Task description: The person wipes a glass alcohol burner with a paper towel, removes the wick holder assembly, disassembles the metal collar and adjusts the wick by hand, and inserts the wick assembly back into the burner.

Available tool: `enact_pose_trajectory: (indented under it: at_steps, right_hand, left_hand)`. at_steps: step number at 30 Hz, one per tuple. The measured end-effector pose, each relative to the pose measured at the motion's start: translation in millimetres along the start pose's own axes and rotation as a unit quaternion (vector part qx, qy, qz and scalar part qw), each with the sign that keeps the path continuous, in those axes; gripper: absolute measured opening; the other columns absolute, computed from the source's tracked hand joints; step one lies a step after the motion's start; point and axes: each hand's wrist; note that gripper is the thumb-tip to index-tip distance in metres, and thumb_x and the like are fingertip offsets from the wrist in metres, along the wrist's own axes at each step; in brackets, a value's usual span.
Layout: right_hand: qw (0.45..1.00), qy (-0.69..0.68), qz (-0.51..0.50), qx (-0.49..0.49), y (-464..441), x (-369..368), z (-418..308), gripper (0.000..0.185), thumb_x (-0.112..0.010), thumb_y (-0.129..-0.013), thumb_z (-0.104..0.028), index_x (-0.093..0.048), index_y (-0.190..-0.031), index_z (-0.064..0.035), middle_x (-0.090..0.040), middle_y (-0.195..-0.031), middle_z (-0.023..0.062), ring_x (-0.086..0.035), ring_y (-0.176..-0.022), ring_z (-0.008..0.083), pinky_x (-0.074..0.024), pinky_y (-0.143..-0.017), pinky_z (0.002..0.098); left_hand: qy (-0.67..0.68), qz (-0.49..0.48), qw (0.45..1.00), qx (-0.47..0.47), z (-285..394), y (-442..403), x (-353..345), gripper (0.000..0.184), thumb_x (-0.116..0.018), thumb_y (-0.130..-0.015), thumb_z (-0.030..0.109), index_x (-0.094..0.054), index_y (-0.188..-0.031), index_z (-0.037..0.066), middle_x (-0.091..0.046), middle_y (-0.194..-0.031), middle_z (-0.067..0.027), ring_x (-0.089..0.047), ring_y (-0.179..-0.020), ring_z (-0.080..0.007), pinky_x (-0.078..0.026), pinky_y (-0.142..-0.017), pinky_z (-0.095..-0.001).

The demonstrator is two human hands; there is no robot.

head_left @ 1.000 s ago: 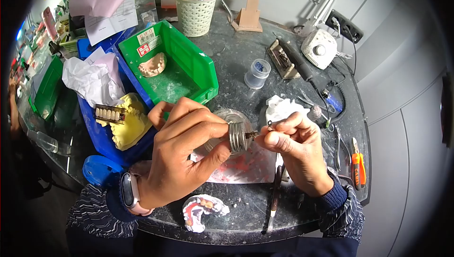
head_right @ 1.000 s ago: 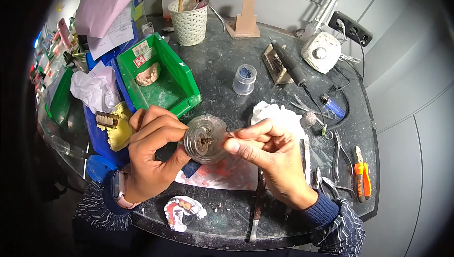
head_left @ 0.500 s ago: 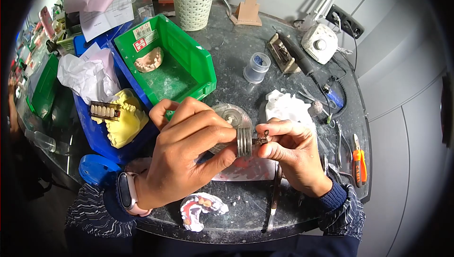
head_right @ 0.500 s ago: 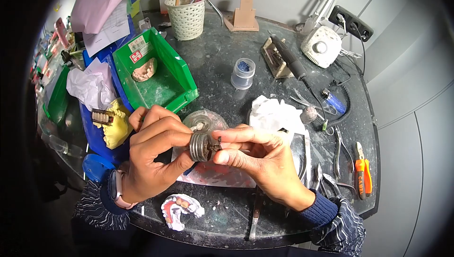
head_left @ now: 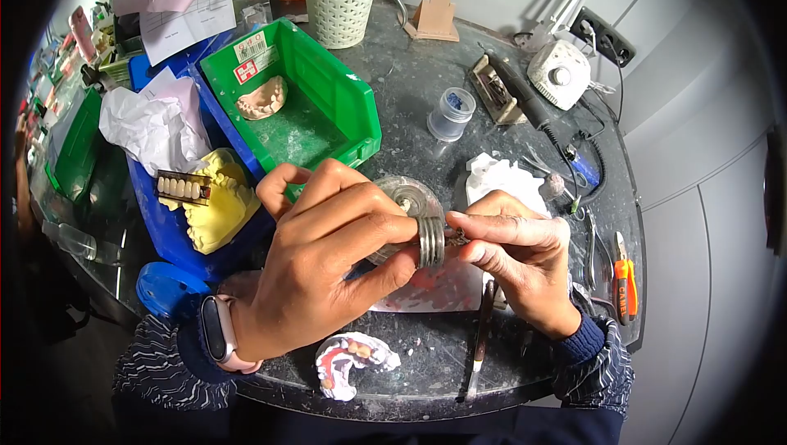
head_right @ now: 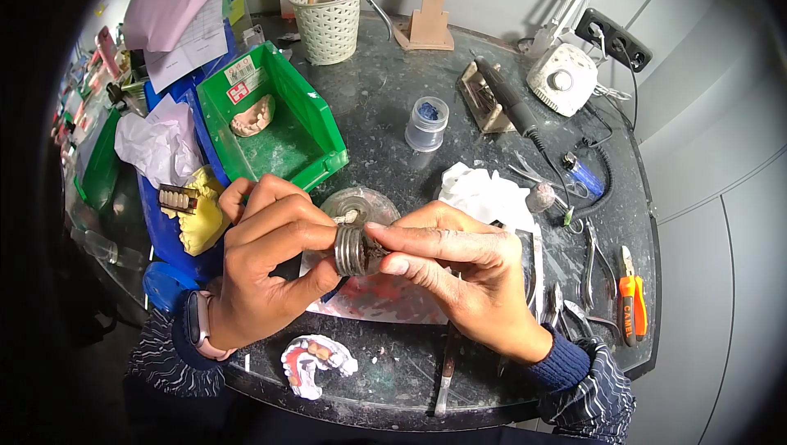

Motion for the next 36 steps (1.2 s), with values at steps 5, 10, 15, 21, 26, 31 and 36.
enact_pose_trajectory:
  at_steps: [5, 10, 15, 21, 26, 31, 36]
  right_hand:
    - [1.0, 0.018, 0.007, 0.015, -0.5, 0.0, 0.9, 0.027, -0.078, -0.074, -0.004, -0.073, -0.1, -0.0011, -0.071, -0.088, 0.0107, -0.065, -0.078, 0.0154, -0.0505, -0.07, 0.0263]
    - [0.997, 0.067, -0.012, 0.036, -2.6, 3.9, -1.2, 0.026, -0.079, -0.073, -0.005, -0.073, -0.098, -0.0007, -0.071, -0.087, 0.0112, -0.065, -0.077, 0.0159, -0.0502, -0.069, 0.026]
    - [0.996, 0.069, -0.018, 0.054, -4.5, 3.6, 1.2, 0.024, -0.078, -0.074, -0.005, -0.073, -0.098, -0.0002, -0.069, -0.087, 0.0097, -0.064, -0.081, 0.0153, -0.0494, -0.069, 0.0254]
    - [0.998, -0.069, 0.01, -0.009, -1.8, 2.6, 5.8, 0.021, -0.072, -0.082, -0.002, -0.068, -0.103, 0.0008, -0.065, -0.103, 0.0106, -0.063, -0.091, 0.015, -0.0532, -0.077, 0.0283]
    - [0.998, -0.032, 0.007, 0.05, -1.8, 5.0, 3.3, 0.014, -0.073, -0.082, -0.002, -0.063, -0.092, 0.0009, -0.063, -0.114, 0.0166, -0.065, -0.091, 0.0178, -0.0548, -0.083, 0.0301]
    - [0.957, 0.183, -0.036, 0.222, -3.7, 6.7, -7.8, 0.015, -0.077, -0.075, -0.001, -0.063, -0.079, 0.0002, -0.069, -0.103, 0.0184, -0.071, -0.085, 0.0247, -0.0583, -0.068, 0.0298]
    - [0.942, 0.227, -0.005, 0.247, 1.7, 2.5, -5.3, 0.016, -0.077, -0.072, 0.001, -0.062, -0.079, -0.0002, -0.07, -0.093, 0.0146, -0.071, -0.082, 0.0245, -0.0584, -0.067, 0.0292]
  left_hand:
    - [0.002, -0.008, 1.0, -0.011, 0.3, -1.0, 0.3, 0.011, -0.072, -0.076, 0.022, -0.065, -0.082, 0.015, -0.06, -0.083, 0.0075, -0.054, -0.088, -0.0136, -0.024, -0.084, -0.0378]
    - [0.006, -0.007, 1.0, -0.015, -0.5, -1.7, 0.2, 0.011, -0.071, -0.078, 0.023, -0.066, -0.083, 0.015, -0.06, -0.083, 0.0076, -0.054, -0.088, -0.0139, -0.025, -0.083, -0.0374]
    - [0.002, 0.003, 1.0, -0.018, -5.1, -1.7, -1.9, 0.011, -0.069, -0.081, 0.025, -0.066, -0.084, 0.014, -0.06, -0.083, 0.0071, -0.054, -0.089, -0.0148, -0.025, -0.082, -0.037]
    - [0.011, 0.004, 1.0, -0.001, -6.9, -2.2, -0.6, 0.013, -0.068, -0.082, 0.026, -0.066, -0.084, 0.013, -0.061, -0.084, 0.0065, -0.053, -0.089, -0.0154, -0.025, -0.082, -0.0367]
    - [0.02, 0.004, 1.0, 0.003, -6.2, -3.1, -0.5, 0.012, -0.069, -0.082, 0.025, -0.066, -0.084, 0.013, -0.061, -0.084, 0.0064, -0.053, -0.09, -0.0152, -0.025, -0.082, -0.0362]
    - [0.03, -0.008, 1.0, -0.002, -6.4, -2.1, -1.3, 0.013, -0.069, -0.082, 0.026, -0.066, -0.084, 0.013, -0.061, -0.085, 0.0064, -0.053, -0.091, -0.0148, -0.025, -0.084, -0.037]
    - [0.043, -0.015, 0.999, -0.016, -7.9, -0.7, -2.6, 0.018, -0.069, -0.082, 0.03, -0.066, -0.084, 0.013, -0.063, -0.088, 0.005, -0.054, -0.09, -0.0154, -0.025, -0.085, -0.0365]
Point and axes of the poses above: each hand's wrist, its own y-axis away from the middle knuckle, its own x-axis out of the back of the hand, z = x × y
